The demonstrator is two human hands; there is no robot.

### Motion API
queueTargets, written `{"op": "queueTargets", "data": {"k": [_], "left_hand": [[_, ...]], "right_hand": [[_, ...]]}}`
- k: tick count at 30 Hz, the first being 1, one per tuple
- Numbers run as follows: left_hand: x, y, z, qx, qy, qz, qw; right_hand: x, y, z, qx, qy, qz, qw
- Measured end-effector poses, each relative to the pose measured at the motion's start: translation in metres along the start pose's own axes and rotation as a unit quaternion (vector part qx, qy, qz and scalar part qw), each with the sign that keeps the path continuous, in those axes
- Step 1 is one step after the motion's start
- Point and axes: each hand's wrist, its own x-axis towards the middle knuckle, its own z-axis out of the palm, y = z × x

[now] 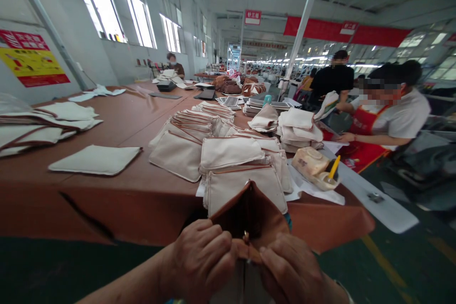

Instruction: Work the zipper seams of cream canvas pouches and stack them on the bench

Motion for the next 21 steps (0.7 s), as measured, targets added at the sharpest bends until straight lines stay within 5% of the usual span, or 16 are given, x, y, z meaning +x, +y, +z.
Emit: {"op": "queueTargets", "data": {"k": [8, 21], "left_hand": [[-0.007, -0.003, 0.004, -0.017, -0.010, -0.027, 0.999], [-0.002, -0.005, 0.016, -0.141, 0.007, -0.166, 0.976]], "right_hand": [[0.004, -0.003, 0.005, 0.011, -0.006, 0.012, 1.000], [0.003, 0.002, 0.005, 0.069, -0.017, 0.056, 0.996]]}}
